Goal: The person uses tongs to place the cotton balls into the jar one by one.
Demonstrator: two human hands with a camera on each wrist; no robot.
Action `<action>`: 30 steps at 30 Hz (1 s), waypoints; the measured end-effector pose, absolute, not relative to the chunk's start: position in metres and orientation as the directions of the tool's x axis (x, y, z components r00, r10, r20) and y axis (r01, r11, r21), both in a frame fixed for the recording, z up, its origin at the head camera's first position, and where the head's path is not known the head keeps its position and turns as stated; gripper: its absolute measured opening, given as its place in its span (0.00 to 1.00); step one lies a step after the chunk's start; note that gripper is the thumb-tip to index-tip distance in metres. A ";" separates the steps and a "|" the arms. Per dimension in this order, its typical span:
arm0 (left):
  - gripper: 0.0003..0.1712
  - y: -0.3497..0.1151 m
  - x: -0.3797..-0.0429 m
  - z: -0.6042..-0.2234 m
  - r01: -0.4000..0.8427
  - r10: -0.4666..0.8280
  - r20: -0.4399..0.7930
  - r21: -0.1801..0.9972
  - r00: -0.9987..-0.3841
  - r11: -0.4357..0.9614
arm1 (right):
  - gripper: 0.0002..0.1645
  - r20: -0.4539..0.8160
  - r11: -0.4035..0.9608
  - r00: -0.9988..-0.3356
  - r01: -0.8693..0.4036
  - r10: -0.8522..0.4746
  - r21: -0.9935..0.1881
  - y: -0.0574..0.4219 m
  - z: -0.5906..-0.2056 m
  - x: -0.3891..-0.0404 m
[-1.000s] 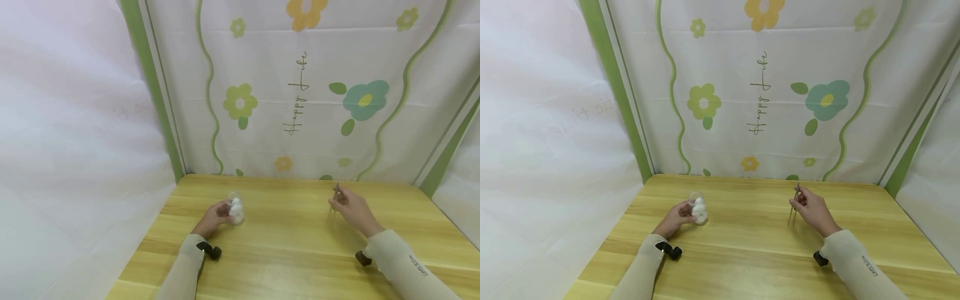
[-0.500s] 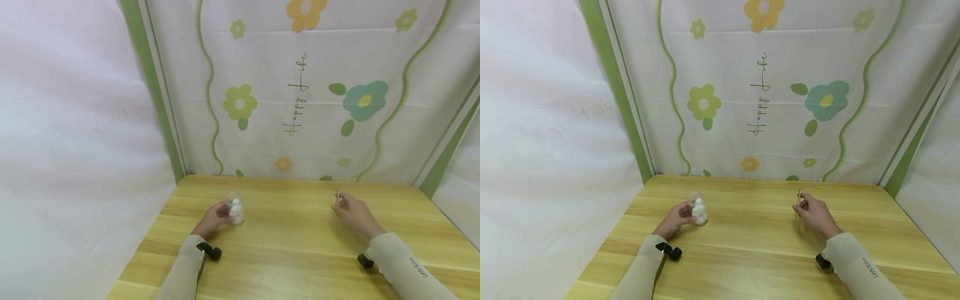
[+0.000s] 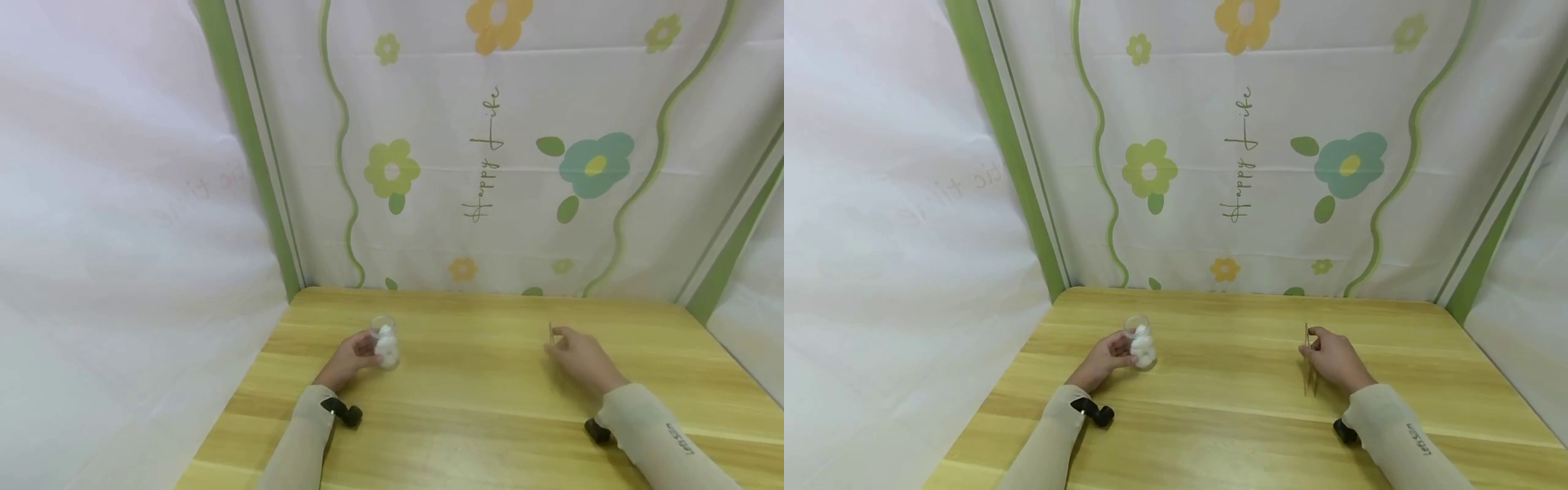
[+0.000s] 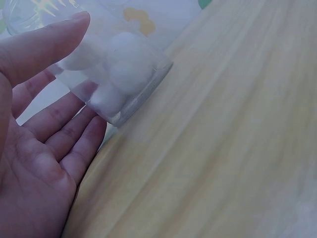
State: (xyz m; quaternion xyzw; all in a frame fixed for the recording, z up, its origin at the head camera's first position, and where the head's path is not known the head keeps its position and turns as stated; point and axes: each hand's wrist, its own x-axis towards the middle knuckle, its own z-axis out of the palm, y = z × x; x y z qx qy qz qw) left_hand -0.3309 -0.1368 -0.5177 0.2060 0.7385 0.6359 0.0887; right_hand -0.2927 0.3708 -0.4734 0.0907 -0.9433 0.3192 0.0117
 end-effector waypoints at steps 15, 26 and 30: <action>0.32 -0.138 -0.330 -0.521 0.212 0.417 0.136 0.967 -0.899 0.141 | 0.28 0.102 0.830 -0.982 -0.190 -0.161 -0.525 0.369 -0.476 -0.295; 0.32 -0.138 -0.327 -0.523 0.206 0.417 0.132 0.969 -0.899 0.137 | 0.30 0.106 0.846 -0.982 -0.186 -0.153 -0.500 0.368 -0.484 -0.300; 0.32 -0.138 -0.329 -0.520 0.210 0.419 0.135 0.968 -0.898 0.138 | 0.26 0.102 0.851 -0.984 -0.179 -0.148 -0.494 0.370 -0.485 -0.303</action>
